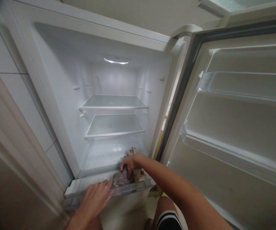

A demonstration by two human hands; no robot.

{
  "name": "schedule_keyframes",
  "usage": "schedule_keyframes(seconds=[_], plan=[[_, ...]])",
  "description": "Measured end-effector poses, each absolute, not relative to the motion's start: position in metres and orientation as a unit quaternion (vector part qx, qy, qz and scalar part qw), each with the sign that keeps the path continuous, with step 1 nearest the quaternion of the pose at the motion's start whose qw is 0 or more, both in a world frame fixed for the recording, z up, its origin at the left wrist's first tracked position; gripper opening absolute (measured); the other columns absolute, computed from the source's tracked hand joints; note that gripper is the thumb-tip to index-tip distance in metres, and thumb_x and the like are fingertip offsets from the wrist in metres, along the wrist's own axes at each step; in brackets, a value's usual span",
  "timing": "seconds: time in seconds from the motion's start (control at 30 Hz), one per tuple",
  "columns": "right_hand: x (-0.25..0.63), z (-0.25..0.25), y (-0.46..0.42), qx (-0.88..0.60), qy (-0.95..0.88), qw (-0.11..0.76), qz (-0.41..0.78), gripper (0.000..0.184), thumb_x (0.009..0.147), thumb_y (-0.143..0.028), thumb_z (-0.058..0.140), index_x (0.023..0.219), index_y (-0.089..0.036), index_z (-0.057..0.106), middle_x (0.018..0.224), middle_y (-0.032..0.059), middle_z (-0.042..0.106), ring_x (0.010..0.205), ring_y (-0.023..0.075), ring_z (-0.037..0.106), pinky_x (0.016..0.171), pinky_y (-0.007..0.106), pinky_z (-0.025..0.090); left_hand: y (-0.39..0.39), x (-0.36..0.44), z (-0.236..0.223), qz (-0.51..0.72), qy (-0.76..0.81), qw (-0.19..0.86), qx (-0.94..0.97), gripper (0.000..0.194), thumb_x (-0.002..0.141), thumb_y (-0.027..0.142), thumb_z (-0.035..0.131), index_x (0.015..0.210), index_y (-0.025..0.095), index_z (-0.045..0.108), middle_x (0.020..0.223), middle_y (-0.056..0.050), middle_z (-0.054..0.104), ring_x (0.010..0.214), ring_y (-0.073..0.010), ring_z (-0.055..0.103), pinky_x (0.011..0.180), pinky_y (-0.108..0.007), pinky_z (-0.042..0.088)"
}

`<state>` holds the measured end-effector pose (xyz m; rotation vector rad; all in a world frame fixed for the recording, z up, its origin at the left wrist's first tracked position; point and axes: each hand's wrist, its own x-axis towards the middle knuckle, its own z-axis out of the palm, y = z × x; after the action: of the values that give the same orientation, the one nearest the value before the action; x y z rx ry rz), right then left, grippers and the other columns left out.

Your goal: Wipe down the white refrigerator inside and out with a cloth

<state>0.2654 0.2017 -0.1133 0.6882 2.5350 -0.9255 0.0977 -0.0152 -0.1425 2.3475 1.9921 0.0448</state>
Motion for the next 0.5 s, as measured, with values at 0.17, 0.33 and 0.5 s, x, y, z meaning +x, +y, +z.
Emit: schedule_keyframes(seconds=[0.17,0.33,0.5], plan=[[0.281,-0.112,0.203,0.313,0.920,0.094,-0.214,0.067,0.064,-0.034,0.094,0.129,-0.031,0.075,0.116,0.0049,0.062,0.101,0.0224,0.062,0.098,0.036,0.050,-0.024,0.073,-0.165,0.045,0.655,0.019,0.754,0.052,0.094,0.013,0.056,0.143,0.028,0.064,0.139,-0.013,0.071,0.125,-0.0315,0.069,0.103,-0.046,0.055],[0.276,-0.115,0.190,0.386,0.906,0.020,-0.172,0.063,0.079,-0.045,0.080,0.139,-0.032,0.066,0.122,0.0081,0.060,0.106,0.0261,0.063,0.093,0.035,0.046,-0.042,0.043,-0.183,0.083,0.669,-0.007,0.738,0.047,0.094,0.010,0.049,0.130,0.030,0.073,0.139,-0.010,0.072,0.131,-0.0322,0.065,0.116,-0.052,0.046],[0.272,-0.118,0.184,0.419,0.893,0.007,-0.166,0.062,0.083,-0.051,0.074,0.141,-0.033,0.061,0.126,0.0082,0.059,0.105,0.0277,0.063,0.087,0.036,0.043,-0.058,0.024,-0.172,0.205,0.707,-0.095,0.670,0.034,0.097,0.026,0.051,0.124,0.027,0.071,0.128,-0.010,0.074,0.124,-0.0330,0.065,0.128,-0.065,0.025]])
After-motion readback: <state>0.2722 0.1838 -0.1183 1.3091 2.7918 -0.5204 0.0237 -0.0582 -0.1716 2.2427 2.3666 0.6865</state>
